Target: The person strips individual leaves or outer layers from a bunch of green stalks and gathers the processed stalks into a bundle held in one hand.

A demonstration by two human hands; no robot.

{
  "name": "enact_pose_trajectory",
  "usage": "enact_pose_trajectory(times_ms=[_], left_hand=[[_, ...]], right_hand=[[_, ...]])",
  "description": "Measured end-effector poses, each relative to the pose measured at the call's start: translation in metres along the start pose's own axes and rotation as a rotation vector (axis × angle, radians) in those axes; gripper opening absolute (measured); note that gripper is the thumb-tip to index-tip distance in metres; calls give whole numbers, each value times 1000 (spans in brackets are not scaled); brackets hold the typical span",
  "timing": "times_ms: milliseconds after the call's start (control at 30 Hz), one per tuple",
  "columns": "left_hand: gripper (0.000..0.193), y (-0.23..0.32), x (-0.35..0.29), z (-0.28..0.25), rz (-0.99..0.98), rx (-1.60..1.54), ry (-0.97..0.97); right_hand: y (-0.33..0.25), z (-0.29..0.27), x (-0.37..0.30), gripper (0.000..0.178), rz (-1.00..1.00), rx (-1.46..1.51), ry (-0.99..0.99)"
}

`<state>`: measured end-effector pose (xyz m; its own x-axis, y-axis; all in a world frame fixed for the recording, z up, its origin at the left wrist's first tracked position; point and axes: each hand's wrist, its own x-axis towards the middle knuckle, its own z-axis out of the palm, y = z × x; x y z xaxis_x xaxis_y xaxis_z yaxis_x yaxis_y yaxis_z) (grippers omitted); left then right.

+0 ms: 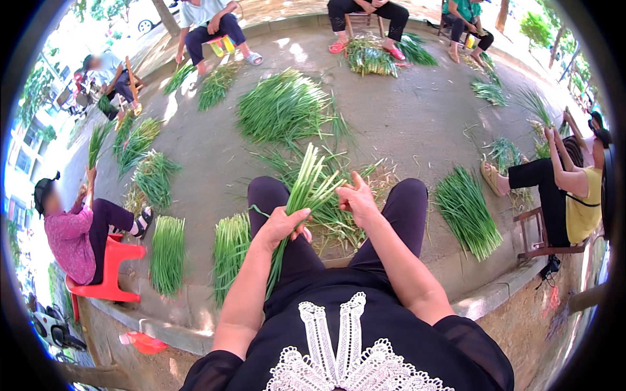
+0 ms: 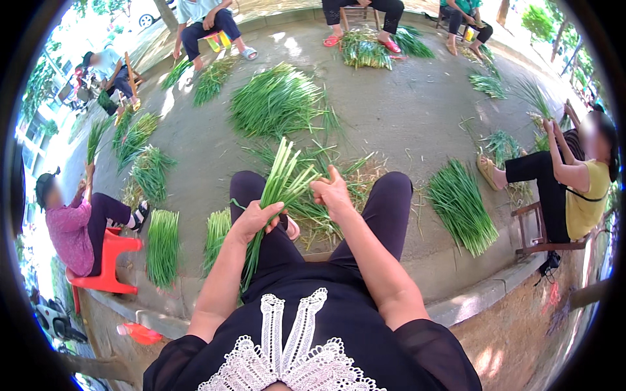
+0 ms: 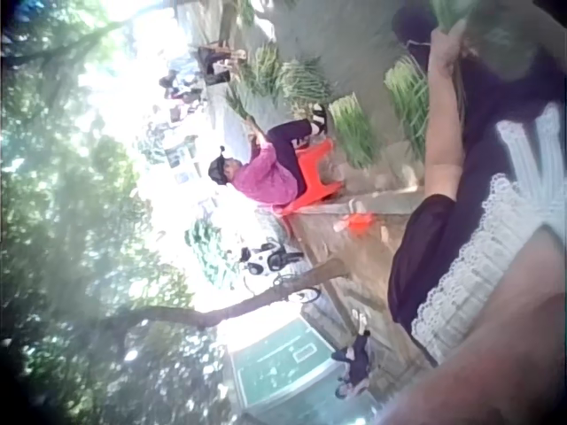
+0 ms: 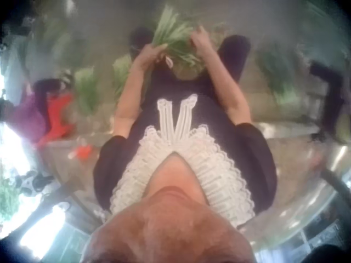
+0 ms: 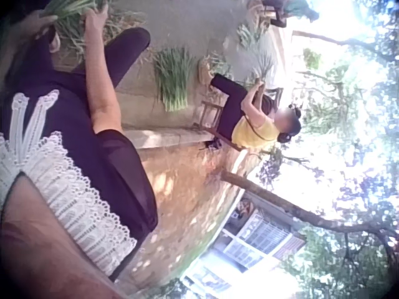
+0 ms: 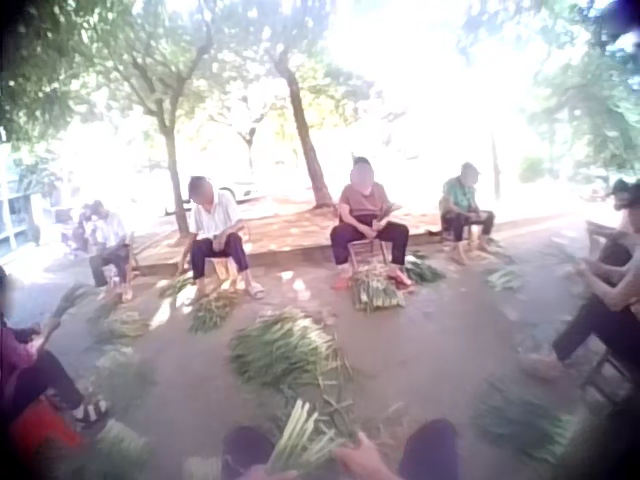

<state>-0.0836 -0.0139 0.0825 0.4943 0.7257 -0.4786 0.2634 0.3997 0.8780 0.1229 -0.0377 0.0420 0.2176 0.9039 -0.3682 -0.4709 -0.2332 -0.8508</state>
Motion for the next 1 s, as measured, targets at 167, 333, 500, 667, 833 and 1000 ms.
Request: enact_pose_trajectory(times_ms=[167,333,500,667,833,1000], left_hand=[[31,0,1,0,-3,27,15],[31,-3,3,-1,-4,55,15],[30,1,0,1,9,42,-8],[30,-3,2,-1,7,39,-8],[30,-2,2,-3,4,24,-22],[31,-3,2,-3,14,7,-17]], right_hand=[[0,3,1,76,-27,-52,81],[5,1,2,67,-54,-153,104],[10,-5,8,64,-84,-184,79],[0,-8,6,62,-84,-324,1],[-5,-8,2,61,-112,-378,-34],[-3,-11,1,58,-135,-350,-42]])
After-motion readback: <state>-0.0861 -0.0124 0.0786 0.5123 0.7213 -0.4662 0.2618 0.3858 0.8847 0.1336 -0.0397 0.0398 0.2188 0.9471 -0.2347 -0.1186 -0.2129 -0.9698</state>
